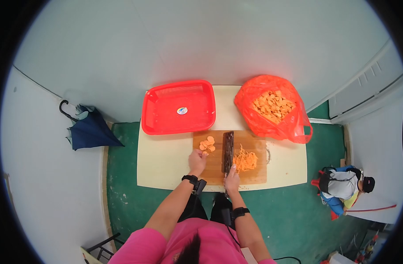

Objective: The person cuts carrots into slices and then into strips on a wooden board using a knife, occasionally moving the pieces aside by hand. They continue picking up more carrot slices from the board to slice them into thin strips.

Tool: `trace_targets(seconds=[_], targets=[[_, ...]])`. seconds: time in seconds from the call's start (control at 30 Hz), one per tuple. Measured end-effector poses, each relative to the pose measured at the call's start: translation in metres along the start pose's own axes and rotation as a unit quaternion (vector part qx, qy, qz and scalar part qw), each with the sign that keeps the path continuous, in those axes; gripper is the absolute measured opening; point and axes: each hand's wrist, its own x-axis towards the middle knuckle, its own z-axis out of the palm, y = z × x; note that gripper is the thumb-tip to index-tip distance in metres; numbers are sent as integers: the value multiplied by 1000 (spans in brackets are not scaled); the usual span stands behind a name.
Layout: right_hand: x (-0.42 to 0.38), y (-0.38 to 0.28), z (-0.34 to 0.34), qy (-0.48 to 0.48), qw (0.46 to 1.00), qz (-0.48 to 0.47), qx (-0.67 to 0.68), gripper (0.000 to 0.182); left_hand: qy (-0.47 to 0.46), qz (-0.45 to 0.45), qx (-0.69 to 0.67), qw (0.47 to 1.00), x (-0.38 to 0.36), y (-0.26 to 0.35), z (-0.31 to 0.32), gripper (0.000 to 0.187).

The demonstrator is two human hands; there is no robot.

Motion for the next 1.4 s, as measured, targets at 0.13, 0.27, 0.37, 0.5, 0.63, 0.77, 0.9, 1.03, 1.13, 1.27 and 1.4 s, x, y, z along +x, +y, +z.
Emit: trace_targets(seconds=[0.13, 0.27, 0.37, 0.5, 0.63, 0.77, 0.9, 1.03, 1.13, 1.27, 1.4], targets=[[9, 15, 3, 20, 998, -19, -49, 72, -27, 28, 35, 999, -8, 0, -10, 23], [10, 18, 4, 28, 991, -69, -111, 71, -154, 76, 6, 985, -27, 3, -6, 19], [4, 13, 5, 47, 965, -168, -196, 68, -215, 110, 0, 971, -41, 16, 2, 17], [-3, 3, 6, 52, 987, -86, -128, 87, -155, 145, 14, 977, -44, 4, 22, 15], [-14, -12, -4, 46, 985, -74, -151, 82, -165, 95, -81, 978, -46, 6, 31, 14], [-18, -16, -7, 55, 986, -79, -134, 76, -133, 127, -32, 982, -48, 4, 38, 15], [-20, -20, -4, 55, 989, -75, -113, 73, -119, 99, -76, 985, -52, 14, 32, 18], [-21, -20, -7, 51, 990, -66, -111, 73, -79, 140, -30, 987, -47, -3, 39, 20], [-21, -22, -10, 50, 991, -67, -103, 74, -45, 170, 44, 984, -50, 0, 38, 21], [-17, -18, -7, 48, 992, -53, -103, 74, -87, 123, 90, 984, -56, 12, 30, 19], [-18, -18, -4, 45, 992, -48, -104, 76, -87, 136, 104, 981, -54, 12, 34, 16]])
